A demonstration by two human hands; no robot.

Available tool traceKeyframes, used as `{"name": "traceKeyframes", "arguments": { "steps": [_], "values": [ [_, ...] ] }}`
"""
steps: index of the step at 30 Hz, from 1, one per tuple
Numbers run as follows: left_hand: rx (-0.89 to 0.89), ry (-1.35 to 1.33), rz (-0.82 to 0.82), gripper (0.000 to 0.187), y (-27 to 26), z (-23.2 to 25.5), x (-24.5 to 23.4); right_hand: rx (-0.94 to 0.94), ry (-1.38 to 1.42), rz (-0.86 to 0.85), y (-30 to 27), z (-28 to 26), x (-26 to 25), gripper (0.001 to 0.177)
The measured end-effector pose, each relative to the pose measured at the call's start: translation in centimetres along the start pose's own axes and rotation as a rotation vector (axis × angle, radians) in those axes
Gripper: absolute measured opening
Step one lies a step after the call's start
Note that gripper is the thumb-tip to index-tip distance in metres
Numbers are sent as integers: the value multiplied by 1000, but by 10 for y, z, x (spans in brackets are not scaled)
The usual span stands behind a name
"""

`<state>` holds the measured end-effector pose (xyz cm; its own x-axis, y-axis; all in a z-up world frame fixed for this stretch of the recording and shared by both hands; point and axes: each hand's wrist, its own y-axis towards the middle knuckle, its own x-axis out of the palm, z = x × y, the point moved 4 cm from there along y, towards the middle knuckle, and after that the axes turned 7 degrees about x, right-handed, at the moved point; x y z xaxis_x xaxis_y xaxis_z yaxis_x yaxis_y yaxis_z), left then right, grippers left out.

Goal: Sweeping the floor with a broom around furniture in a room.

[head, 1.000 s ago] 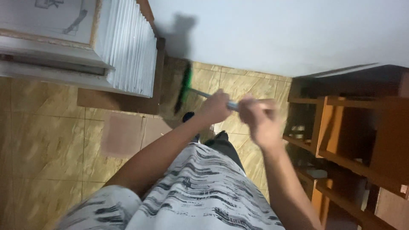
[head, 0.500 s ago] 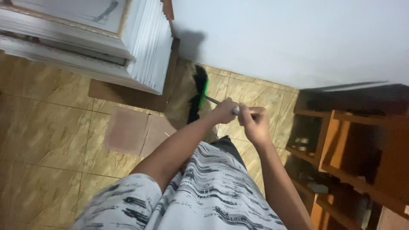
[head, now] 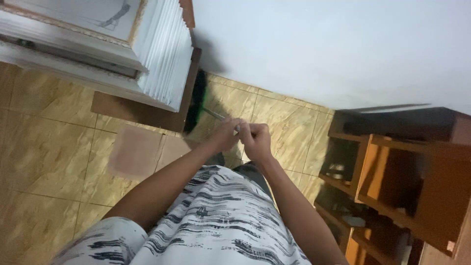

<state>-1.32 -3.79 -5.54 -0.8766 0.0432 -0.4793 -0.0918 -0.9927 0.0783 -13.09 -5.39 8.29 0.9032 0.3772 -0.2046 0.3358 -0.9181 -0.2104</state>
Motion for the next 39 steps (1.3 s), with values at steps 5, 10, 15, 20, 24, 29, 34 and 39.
{"name": "traceKeyframes", "arguments": {
  "steps": [5, 10, 15, 20, 24, 29, 34, 39],
  "values": [
    [136, -95, -276, 20, 8, 5, 63, 209, -247, 178, -11, 9, -26, 44],
    [84, -133, -339, 16, 31, 86, 44, 278, -199, 282, -23, -15, -61, 48],
    [179, -220, -242, 13, 33, 140, 4, 182, 60, 242, -31, -61, -72, 52],
    [-18, 25, -245, 25, 29, 141, -38, 56, 229, 149, -21, -84, -56, 52],
    [205, 22, -160, 41, 24, 94, -40, 201, 63, 127, -2, -27, -27, 44],
    [-16, 180, -401, 18, 9, 27, -9, 154, -42, 82, -4, 20, -5, 48],
    [156, 52, -288, 17, 11, 44, 22, 229, -71, 177, -18, 10, -32, 48],
    [-72, 168, -579, 32, 25, 97, 7, 280, -107, 266, -34, 15, -43, 50]
  ]
}}
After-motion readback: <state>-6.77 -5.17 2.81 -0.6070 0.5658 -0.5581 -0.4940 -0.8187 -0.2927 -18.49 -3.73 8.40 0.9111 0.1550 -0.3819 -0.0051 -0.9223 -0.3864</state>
